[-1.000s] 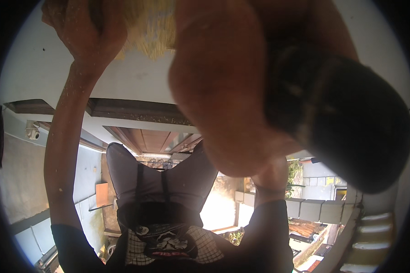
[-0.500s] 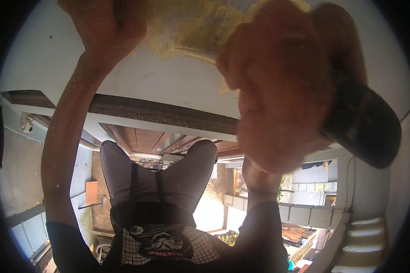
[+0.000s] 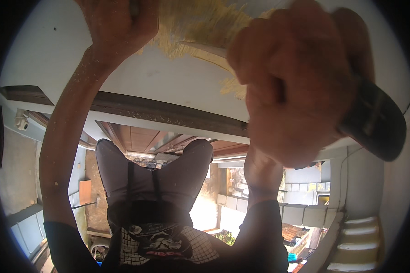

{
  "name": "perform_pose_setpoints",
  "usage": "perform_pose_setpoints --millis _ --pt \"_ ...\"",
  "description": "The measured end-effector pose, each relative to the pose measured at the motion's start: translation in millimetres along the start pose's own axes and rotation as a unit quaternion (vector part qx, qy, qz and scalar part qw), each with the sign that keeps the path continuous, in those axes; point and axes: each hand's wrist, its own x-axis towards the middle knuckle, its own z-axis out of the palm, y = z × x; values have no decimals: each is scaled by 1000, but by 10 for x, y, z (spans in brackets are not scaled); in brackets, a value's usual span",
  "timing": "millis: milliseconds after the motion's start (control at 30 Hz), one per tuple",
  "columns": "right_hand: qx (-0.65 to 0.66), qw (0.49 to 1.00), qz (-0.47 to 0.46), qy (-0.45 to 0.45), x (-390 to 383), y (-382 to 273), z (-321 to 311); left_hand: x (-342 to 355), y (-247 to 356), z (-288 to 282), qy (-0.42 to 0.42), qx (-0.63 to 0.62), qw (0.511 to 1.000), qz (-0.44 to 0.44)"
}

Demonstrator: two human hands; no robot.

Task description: The person uses a trowel to apply and spread a yellow paste onto a white ceiling surface. They repeatedly scrape and smooth the material across the ceiling area.

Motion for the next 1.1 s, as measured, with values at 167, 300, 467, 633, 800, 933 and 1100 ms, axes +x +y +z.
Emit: perform_pose_setpoints --millis 167,300,467,633,800,933,1100 --pt "-82 996 24 21 -110 157 135 41 74 -10 -7 -2 1000 -8" --pt "-7 1000 -3 6 25 -11 -5 -18 2 -2 -6 14 1000 0" --pt "-111 992 60 17 -29 90 220 -23 22 -15 -10 9 1000 -9" --pt "-85 994 57 -31 -73 290 204 -1 38 41 27 1 1000 -9" --pt "-82 993 54 -63 48 -14 152 -17 72 89 34 -10 999 -27" --pt "-120 991 49 -18 9 269 235 -17 45 -44 -22 -5 1000 -21" --pt "-166 986 23 10 -34 252 238 -18 59 -47 -26 11 999 -26"
